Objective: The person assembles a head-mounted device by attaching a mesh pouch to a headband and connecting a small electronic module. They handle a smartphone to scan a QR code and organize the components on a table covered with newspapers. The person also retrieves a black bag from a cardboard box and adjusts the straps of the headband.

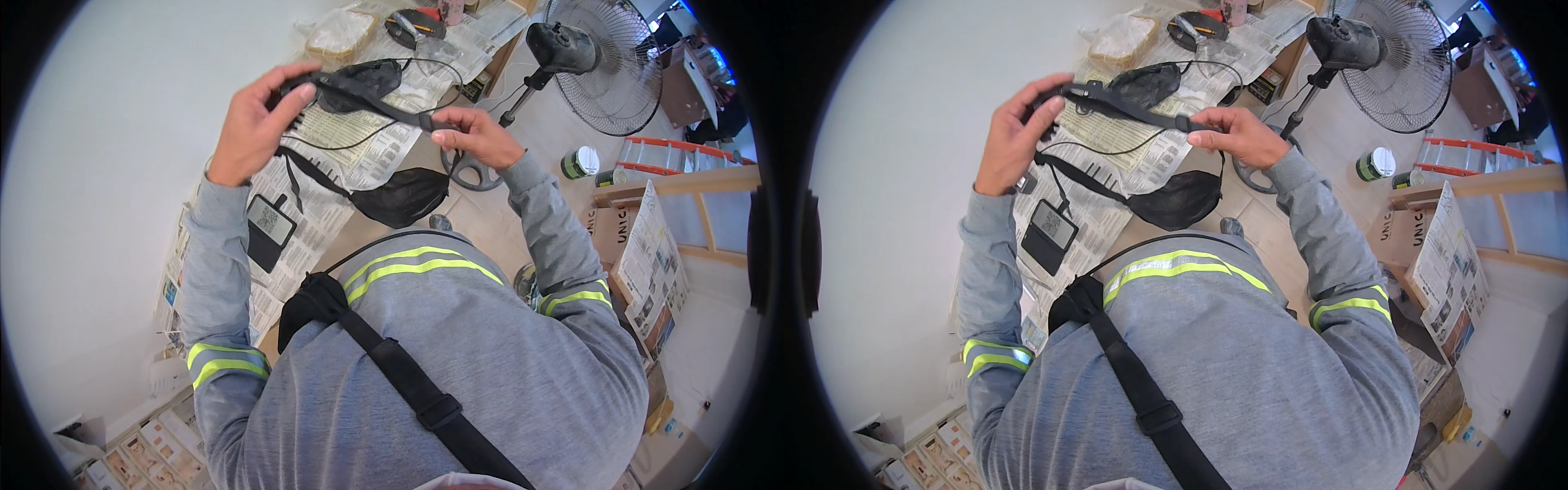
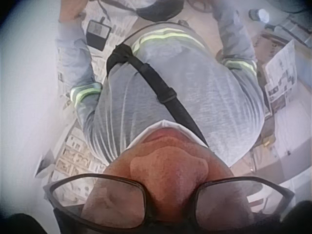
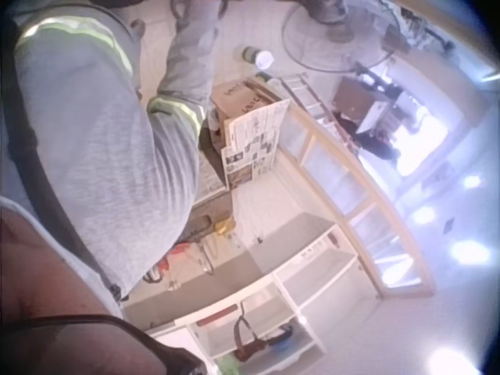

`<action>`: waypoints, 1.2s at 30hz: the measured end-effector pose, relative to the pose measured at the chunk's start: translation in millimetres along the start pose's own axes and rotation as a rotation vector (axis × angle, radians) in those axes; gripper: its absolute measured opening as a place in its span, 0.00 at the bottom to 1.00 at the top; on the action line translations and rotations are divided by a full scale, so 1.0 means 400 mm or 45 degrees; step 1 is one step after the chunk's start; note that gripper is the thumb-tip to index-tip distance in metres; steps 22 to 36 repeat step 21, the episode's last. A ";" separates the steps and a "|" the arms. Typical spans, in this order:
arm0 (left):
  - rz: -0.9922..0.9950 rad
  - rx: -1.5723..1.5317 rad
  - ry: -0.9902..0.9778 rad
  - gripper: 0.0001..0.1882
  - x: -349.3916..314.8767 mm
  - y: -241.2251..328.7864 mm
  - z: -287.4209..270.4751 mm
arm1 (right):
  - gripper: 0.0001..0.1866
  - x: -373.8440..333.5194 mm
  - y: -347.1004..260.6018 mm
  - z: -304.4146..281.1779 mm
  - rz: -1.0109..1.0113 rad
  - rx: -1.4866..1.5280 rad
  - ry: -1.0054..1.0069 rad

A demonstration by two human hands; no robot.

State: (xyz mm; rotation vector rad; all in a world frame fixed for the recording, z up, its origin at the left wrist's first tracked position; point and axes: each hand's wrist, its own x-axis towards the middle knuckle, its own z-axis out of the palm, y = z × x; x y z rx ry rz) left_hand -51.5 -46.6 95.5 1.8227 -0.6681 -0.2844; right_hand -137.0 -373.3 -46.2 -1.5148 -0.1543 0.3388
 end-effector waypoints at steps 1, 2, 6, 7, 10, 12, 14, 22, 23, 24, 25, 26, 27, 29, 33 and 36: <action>0.075 0.022 -0.021 0.17 0.019 0.016 0.003 | 0.22 0.015 -0.011 0.004 -0.085 -0.145 -0.015; 0.117 0.137 -0.101 0.18 0.037 0.044 0.005 | 0.23 0.034 -0.030 0.014 -0.263 -0.245 0.048; 0.205 0.138 -0.186 0.18 0.087 0.110 0.079 | 0.24 0.114 -0.193 0.101 -0.691 -0.242 0.009; 0.204 0.110 -0.197 0.18 0.094 0.120 0.083 | 0.24 0.124 -0.235 0.111 -0.722 -0.150 -0.065; 0.206 0.204 -0.010 0.19 0.118 0.125 0.044 | 0.29 0.159 -0.337 0.063 -0.804 -0.337 0.034; 0.152 0.259 0.165 0.19 0.100 0.155 -0.005 | 0.12 0.114 -0.438 0.030 -0.610 -0.282 0.211; 0.112 0.120 0.277 0.21 0.063 0.162 -0.076 | 0.13 0.120 -0.487 0.004 -0.757 -0.205 0.410; 0.270 0.228 0.667 0.27 -0.049 0.262 -0.212 | 0.13 0.191 -0.626 -0.171 -0.855 0.227 0.350; 0.270 0.228 0.667 0.27 -0.049 0.262 -0.212 | 0.13 0.191 -0.626 -0.171 -0.855 0.227 0.350; 0.270 0.228 0.667 0.27 -0.049 0.262 -0.212 | 0.13 0.191 -0.626 -0.171 -0.855 0.227 0.350; 0.270 0.228 0.667 0.27 -0.049 0.262 -0.212 | 0.13 0.191 -0.626 -0.171 -0.855 0.227 0.350; 0.270 0.228 0.667 0.27 -0.049 0.262 -0.212 | 0.13 0.191 -0.626 -0.171 -0.855 0.227 0.350; 0.270 0.228 0.667 0.27 -0.049 0.262 -0.212 | 0.13 0.191 -0.626 -0.171 -0.855 0.227 0.350; 0.270 0.228 0.667 0.27 -0.049 0.262 -0.212 | 0.13 0.191 -0.626 -0.171 -0.855 0.227 0.350; 0.270 0.228 0.667 0.27 -0.049 0.262 -0.212 | 0.13 0.191 -0.626 -0.171 -0.855 0.227 0.350; 0.270 0.228 0.667 0.27 -0.049 0.262 -0.212 | 0.13 0.191 -0.626 -0.171 -0.855 0.227 0.350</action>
